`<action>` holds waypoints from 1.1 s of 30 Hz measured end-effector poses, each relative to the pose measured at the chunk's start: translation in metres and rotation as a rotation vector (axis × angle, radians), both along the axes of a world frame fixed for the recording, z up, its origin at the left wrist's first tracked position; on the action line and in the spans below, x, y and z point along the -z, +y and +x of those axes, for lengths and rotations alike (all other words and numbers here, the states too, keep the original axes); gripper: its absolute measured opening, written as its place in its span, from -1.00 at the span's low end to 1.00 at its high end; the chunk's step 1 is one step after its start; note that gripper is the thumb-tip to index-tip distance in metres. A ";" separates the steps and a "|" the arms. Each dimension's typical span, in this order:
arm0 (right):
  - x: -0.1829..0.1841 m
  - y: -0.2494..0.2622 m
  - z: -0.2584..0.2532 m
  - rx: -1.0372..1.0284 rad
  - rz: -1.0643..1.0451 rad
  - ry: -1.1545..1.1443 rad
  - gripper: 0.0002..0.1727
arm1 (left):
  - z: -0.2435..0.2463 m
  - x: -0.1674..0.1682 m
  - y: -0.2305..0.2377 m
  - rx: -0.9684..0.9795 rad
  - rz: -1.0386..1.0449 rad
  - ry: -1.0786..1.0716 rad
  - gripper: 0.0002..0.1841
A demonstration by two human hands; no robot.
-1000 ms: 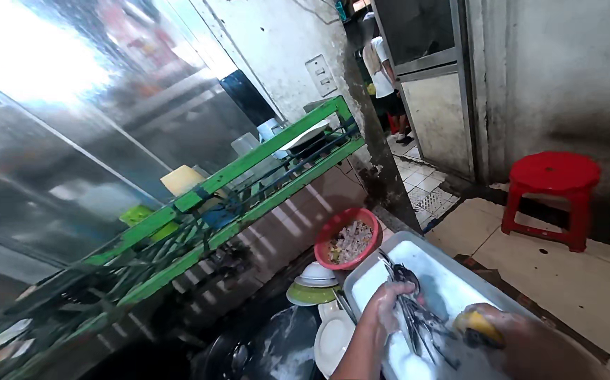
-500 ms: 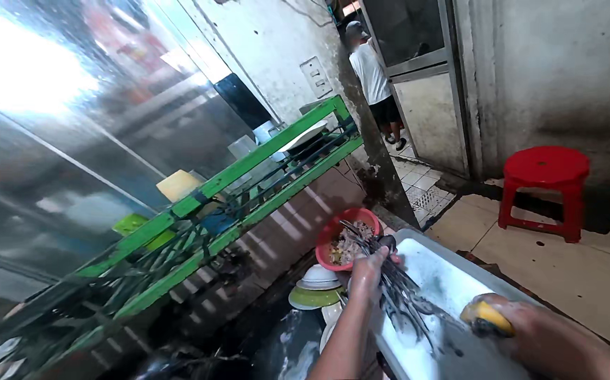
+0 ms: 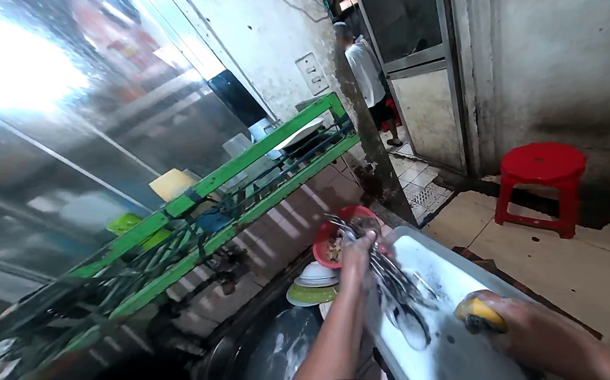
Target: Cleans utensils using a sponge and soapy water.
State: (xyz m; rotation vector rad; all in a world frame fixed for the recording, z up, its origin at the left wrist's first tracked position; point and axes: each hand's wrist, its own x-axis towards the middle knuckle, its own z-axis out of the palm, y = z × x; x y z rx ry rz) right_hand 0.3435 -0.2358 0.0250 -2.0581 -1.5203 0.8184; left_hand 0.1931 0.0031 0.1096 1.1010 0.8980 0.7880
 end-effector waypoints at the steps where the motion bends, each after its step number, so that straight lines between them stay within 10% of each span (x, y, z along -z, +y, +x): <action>1: 0.000 0.000 0.000 -0.002 0.010 0.002 -0.38 | 0.004 0.015 -0.005 0.040 -0.066 0.060 -0.82; 7: -0.011 0.000 -0.004 -0.007 -0.061 -0.001 -0.39 | 0.025 0.112 -0.024 0.139 -0.124 0.497 -0.66; 14: -0.023 -0.002 -0.008 -0.015 -0.126 0.003 -0.37 | 0.029 0.122 -0.055 0.520 0.106 0.927 -0.23; 19: -0.022 -0.004 -0.007 -0.037 -0.120 -0.013 -0.39 | 0.013 0.127 -0.042 0.306 -0.134 0.754 -0.62; 33: -0.021 -0.001 -0.006 -0.067 -0.210 -0.026 -0.36 | 0.002 0.097 -0.040 0.231 -0.271 0.347 -0.65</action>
